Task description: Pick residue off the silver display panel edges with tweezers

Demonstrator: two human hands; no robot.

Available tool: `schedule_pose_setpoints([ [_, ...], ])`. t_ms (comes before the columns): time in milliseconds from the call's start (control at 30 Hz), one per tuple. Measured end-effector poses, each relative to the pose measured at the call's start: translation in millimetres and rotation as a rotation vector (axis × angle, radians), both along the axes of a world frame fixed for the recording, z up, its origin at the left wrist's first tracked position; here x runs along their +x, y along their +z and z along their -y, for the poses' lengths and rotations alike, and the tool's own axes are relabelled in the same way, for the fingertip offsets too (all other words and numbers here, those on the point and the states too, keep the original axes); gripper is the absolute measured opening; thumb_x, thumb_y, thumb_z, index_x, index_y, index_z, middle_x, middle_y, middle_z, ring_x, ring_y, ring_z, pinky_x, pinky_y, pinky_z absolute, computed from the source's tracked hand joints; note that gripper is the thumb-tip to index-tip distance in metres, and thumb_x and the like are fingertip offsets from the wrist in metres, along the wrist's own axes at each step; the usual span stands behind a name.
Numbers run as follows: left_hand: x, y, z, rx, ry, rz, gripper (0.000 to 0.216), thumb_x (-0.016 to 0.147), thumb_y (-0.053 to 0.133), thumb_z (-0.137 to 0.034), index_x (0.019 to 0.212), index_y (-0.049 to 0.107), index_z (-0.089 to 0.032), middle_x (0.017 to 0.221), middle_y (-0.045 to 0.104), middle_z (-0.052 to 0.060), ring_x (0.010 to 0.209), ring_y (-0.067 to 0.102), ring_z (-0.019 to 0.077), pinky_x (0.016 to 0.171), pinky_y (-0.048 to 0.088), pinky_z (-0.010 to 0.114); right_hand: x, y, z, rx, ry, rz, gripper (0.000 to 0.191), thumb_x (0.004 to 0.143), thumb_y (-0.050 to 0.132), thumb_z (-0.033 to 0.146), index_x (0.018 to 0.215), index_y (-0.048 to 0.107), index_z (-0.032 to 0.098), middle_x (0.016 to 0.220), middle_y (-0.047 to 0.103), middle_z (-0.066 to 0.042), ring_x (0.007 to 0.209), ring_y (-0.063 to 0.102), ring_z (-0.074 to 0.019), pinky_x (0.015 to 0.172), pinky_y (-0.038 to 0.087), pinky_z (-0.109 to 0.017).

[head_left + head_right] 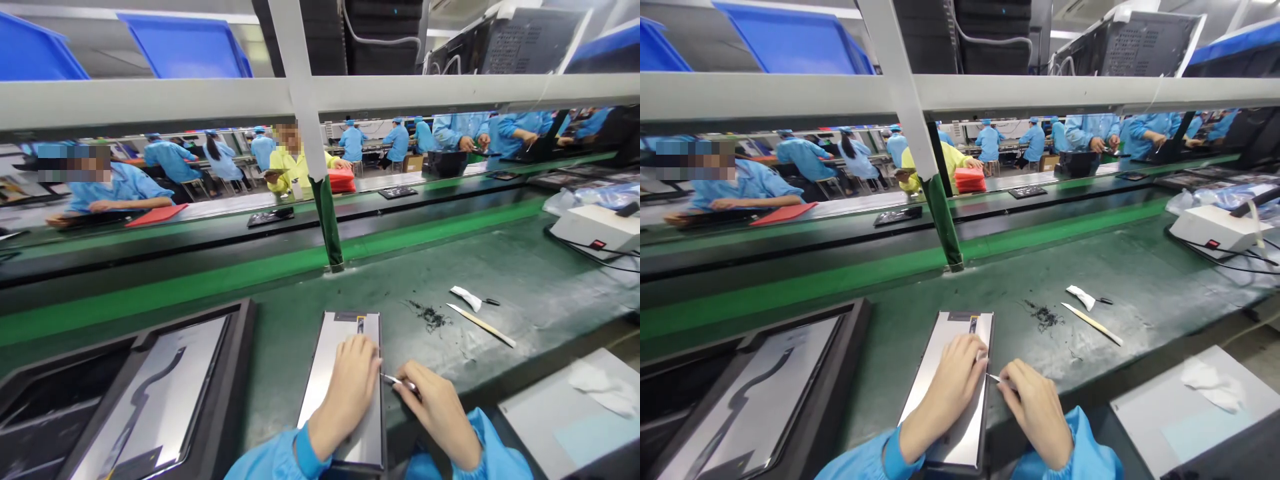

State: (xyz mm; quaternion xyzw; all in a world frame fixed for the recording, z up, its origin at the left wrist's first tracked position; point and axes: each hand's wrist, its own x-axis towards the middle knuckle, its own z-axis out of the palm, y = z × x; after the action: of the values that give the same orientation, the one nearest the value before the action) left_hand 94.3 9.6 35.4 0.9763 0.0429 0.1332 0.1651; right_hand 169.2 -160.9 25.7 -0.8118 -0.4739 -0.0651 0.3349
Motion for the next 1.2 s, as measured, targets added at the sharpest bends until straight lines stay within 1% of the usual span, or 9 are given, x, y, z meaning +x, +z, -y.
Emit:
schedule_pose_setpoints([
  [67, -14.6, -11.2, 0.3, 0.028, 0.061, 0.019, 0.034, 0.097, 0.038, -0.013, 0.13, 0.046, -0.016, 0.136, 0.054, 0.017, 0.128, 0.049, 0.032, 0.104, 0.037, 0.056, 1.1, 1.3, 0.3, -0.003, 0.006, -0.02, 0.047, 0.106, 0.025, 0.048, 0.079, 0.055, 0.024, 0.072, 0.063, 0.0, 0.06, 0.066, -0.014, 0.052, 0.046, -0.023],
  [133, -29.7, -21.6, 3.0, 0.077, 0.043, 0.018, 0.051, 0.097, 0.043, -0.018, 0.146, 0.029, -0.014, 0.153, 0.039, 0.022, 0.145, 0.031, 0.0367, 0.112, 0.024, 0.064, 0.3, 1.7, 1.5, 0.001, -0.002, -0.035, 0.048, 0.106, 0.024, 0.047, 0.077, 0.055, 0.024, 0.074, 0.063, 0.0, 0.061, 0.067, -0.0135, 0.053, 0.047, -0.022],
  [267, -48.1, -32.3, 9.6, 0.104, -0.054, -0.023, 0.088, 0.089, 0.062, -0.035, 0.154, 0.008, -0.011, 0.158, 0.025, 0.027, 0.149, 0.012, 0.0431, 0.111, 0.012, 0.074, -7.4, -0.1, 8.0, 0.006, -0.008, -0.04, 0.049, 0.107, 0.024, 0.044, 0.076, 0.056, 0.024, 0.073, 0.063, 0.0, 0.057, 0.067, -0.0127, 0.053, 0.049, -0.021],
  [400, -59.4, -32.2, 6.5, 0.071, -0.117, -0.125, 0.104, 0.073, 0.076, -0.027, 0.154, 0.012, -0.014, 0.16, 0.02, 0.026, 0.148, 0.002, 0.0466, 0.106, 0.002, 0.082, -24.8, -8.8, 17.1, 0.035, 0.02, -0.09, 0.044, 0.106, 0.03, 0.042, 0.077, 0.058, 0.024, 0.071, 0.064, 0.0, 0.058, 0.068, -0.0135, 0.053, 0.049, -0.02],
  [467, -68.6, -27.6, -0.1, 0.032, -0.161, -0.202, 0.109, 0.067, 0.076, -0.02, 0.155, 0.012, -0.018, 0.161, 0.019, 0.023, 0.147, -0.003, 0.0462, 0.104, -0.002, 0.083, -36.8, -17.8, 19.8, 0.038, 0.057, -0.167, 0.04, 0.106, 0.034, 0.04, 0.078, 0.058, 0.024, 0.069, 0.064, 0.001, 0.058, 0.067, -0.0135, 0.055, 0.049, -0.02],
  [567, -85.4, -13.1, -11.2, -0.045, -0.234, -0.308, 0.11, 0.069, 0.07, -0.01, 0.156, 0.004, -0.028, 0.163, 0.019, 0.015, 0.149, -0.003, 0.0415, 0.106, -0.001, 0.082, -56.1, -34.8, 18.8, 0.037, 0.104, -0.304, 0.042, 0.105, 0.034, 0.042, 0.075, 0.058, 0.023, 0.065, 0.061, 0.002, 0.053, 0.06, -0.0122, 0.052, 0.046, -0.018],
  [733, -99.7, 8.0, -17.2, -0.096, -0.263, -0.328, 0.115, 0.069, 0.058, 0.001, 0.155, -0.008, -0.036, 0.164, 0.017, 0.008, 0.149, -0.001, 0.0377, 0.106, -0.001, 0.082, -77.8, -52.5, 10.8, 0.144, -0.018, -0.502, 0.052, 0.101, 0.035, 0.056, 0.067, 0.056, 0.022, 0.057, 0.054, 0.004, 0.047, 0.049, -0.0112, 0.047, 0.04, -0.02],
  [1000, -97.6, 10.5, -15.8, -0.095, -0.277, -0.302, 0.116, 0.063, 0.052, 0.004, 0.156, -0.006, -0.035, 0.163, 0.02, 0.008, 0.149, 0.003, 0.0375, 0.106, -0.001, 0.081, -69.8, -43.4, 18.2, 0.191, -0.13, -0.625, 0.047, 0.096, 0.047, 0.056, 0.065, 0.056, 0.021, 0.057, 0.049, 0.004, 0.05, 0.047, -0.0126, 0.048, 0.04, -0.022],
  [1200, -98.7, 15.0, -19.3, -0.106, -0.283, -0.279, 0.113, 0.063, 0.05, 0.003, 0.157, 0.0, -0.035, 0.162, 0.023, 0.005, 0.15, 0.006, 0.0366, 0.109, 0.002, 0.079, -52.8, -21.7, 24.5, 0.135, -0.101, -0.67, 0.043, 0.096, 0.05, 0.053, 0.068, 0.059, 0.021, 0.061, 0.056, 0.002, 0.054, 0.053, -0.0141, 0.052, 0.045, -0.022],
])
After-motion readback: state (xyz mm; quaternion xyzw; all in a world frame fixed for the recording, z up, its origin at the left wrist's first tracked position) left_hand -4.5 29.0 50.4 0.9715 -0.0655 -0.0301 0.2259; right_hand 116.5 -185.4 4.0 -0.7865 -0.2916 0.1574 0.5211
